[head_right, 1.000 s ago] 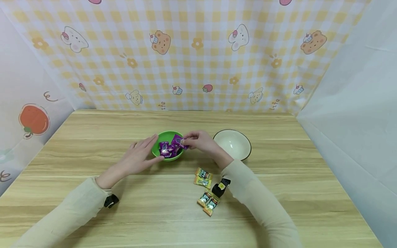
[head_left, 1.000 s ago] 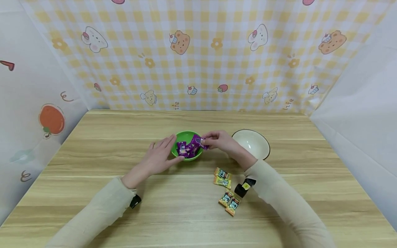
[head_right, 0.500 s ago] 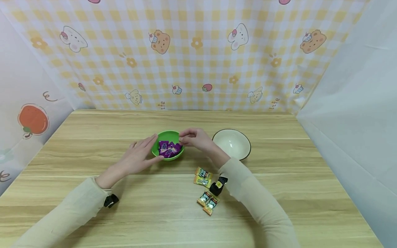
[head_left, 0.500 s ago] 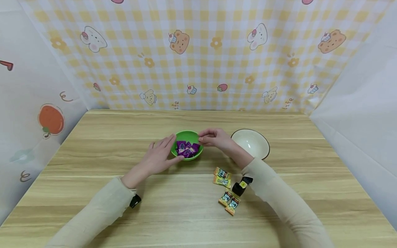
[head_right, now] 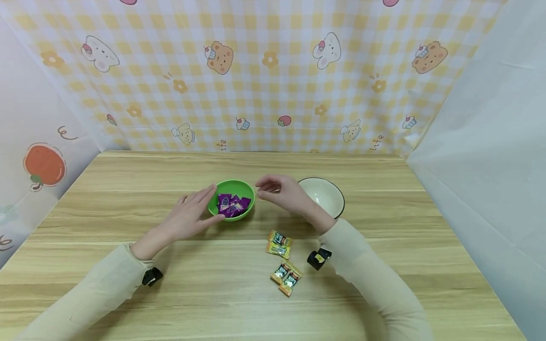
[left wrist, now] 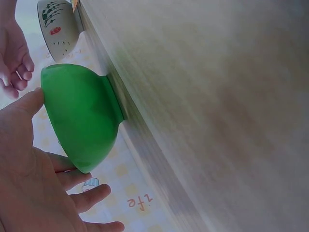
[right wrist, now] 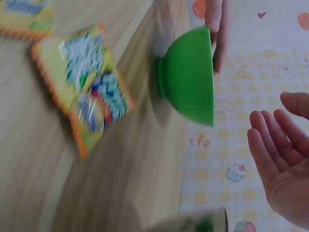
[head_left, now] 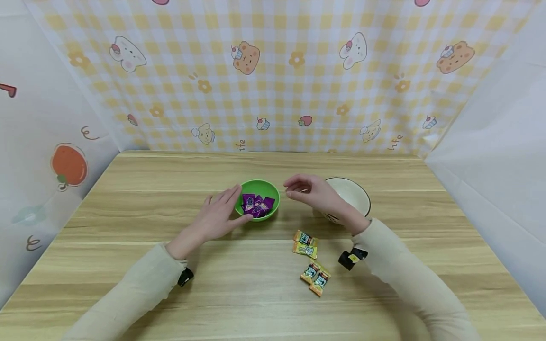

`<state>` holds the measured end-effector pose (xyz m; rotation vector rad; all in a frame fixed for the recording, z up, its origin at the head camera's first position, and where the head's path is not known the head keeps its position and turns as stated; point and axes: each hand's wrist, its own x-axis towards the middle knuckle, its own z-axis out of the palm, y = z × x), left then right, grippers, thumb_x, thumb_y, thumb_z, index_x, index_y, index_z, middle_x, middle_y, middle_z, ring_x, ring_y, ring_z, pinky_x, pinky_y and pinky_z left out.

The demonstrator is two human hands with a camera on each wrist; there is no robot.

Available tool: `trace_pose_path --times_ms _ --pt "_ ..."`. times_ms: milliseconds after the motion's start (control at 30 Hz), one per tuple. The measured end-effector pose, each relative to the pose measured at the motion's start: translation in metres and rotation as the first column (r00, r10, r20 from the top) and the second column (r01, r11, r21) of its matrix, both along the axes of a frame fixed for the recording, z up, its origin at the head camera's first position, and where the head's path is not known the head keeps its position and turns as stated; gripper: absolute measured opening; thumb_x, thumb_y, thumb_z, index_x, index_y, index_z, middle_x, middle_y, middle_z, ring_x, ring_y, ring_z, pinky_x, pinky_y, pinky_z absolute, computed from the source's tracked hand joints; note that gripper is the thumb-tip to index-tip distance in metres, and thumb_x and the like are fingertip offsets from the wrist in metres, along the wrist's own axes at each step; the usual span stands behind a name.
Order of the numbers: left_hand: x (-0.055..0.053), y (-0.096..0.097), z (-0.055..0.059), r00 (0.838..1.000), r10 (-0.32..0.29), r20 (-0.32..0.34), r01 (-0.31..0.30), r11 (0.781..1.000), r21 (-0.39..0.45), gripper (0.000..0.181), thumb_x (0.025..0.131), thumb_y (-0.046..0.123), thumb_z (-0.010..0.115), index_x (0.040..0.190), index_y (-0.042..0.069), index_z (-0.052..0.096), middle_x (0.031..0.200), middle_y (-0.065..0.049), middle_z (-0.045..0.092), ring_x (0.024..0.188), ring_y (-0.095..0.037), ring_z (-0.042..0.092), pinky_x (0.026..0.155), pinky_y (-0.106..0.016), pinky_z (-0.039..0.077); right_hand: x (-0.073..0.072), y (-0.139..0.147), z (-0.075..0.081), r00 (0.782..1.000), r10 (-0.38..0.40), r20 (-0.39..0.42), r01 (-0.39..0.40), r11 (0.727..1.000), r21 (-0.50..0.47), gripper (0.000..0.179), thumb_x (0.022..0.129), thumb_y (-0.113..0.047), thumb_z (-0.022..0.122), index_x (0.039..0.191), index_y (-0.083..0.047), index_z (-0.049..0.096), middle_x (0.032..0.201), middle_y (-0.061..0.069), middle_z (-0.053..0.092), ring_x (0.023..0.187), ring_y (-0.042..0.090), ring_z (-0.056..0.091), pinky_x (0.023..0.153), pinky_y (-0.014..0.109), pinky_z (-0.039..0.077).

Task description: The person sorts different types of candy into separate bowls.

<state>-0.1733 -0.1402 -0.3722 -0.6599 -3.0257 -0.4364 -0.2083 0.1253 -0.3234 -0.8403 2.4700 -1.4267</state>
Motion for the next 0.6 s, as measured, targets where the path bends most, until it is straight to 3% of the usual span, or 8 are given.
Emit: trace_pose_path --times_ms 167,233,333,433,500,600 --pt "0.000 0.000 0.000 1.000 0.000 0.004 0.000 1.000 0.001 0.087 0.081 0.066 0.036 0.140 0.004 0.018 0.143 -0.013 0.020 0.125 -0.035 0.024 0.096 -0.059 0.014 0.011 0.014 0.015 0.979 0.052 -0.199 -0.043 0.998 0.048 0.019 0.083 -0.005 0.061 0.100 0.002 0.060 0.095 0.011 0.062 0.088 0.022 0.057 0.077 0.035 0.047" --pt "0.000 0.000 0.000 1.000 0.000 0.006 0.000 1.000 0.000 0.088 0.081 0.066 0.036 0.140 0.004 0.018 0.143 -0.013 0.019 0.125 -0.035 0.024 0.096 -0.059 0.014 0.006 0.025 0.009 0.947 0.078 -0.311 -0.053 0.995 0.089 0.021 0.081 -0.008 0.064 0.101 -0.001 0.061 0.096 0.007 0.062 0.089 0.020 0.057 0.078 0.033 0.047" --pt "0.000 -0.001 0.001 1.000 0.000 0.009 0.000 1.000 -0.003 0.088 0.081 0.066 0.035 0.140 0.004 0.018 0.143 -0.012 0.019 0.125 -0.035 0.024 0.096 -0.059 0.013 -0.003 0.042 -0.004 0.874 0.105 -0.475 -0.050 0.991 0.127 0.026 0.078 -0.012 0.068 0.101 -0.004 0.061 0.097 0.003 0.062 0.090 0.016 0.057 0.078 0.029 0.046" --pt "0.001 -0.001 0.001 1.000 0.000 0.012 0.000 1.000 -0.005 0.088 0.081 0.067 0.035 0.140 0.004 0.017 0.143 -0.012 0.019 0.125 -0.035 0.024 0.096 -0.059 0.013 -0.006 0.056 -0.009 0.817 0.111 -0.565 -0.032 0.989 0.147 0.030 0.073 -0.012 0.071 0.101 -0.005 0.061 0.097 0.003 0.062 0.089 0.016 0.057 0.077 0.031 0.046" --pt "0.001 -0.001 0.001 1.000 0.001 0.015 -0.001 1.000 -0.004 0.088 0.080 0.067 0.035 0.140 0.005 0.017 0.143 -0.012 0.019 0.125 -0.035 0.024 0.096 -0.059 0.013 -0.007 0.065 -0.010 0.795 0.109 -0.597 -0.015 0.987 0.161 0.033 0.072 -0.013 0.073 0.101 -0.004 0.061 0.097 0.004 0.062 0.089 0.017 0.056 0.077 0.033 0.045" --pt "0.001 -0.001 0.001 1.000 0.003 0.016 -0.003 1.000 -0.002 0.088 0.080 0.067 0.034 0.140 0.005 0.017 0.143 -0.011 0.019 0.125 -0.035 0.024 0.096 -0.059 0.013 -0.008 0.077 -0.013 0.777 0.111 -0.619 0.001 0.984 0.177 0.037 0.069 -0.015 0.075 0.102 -0.003 0.061 0.099 0.005 0.061 0.092 0.019 0.055 0.077 0.036 0.044"
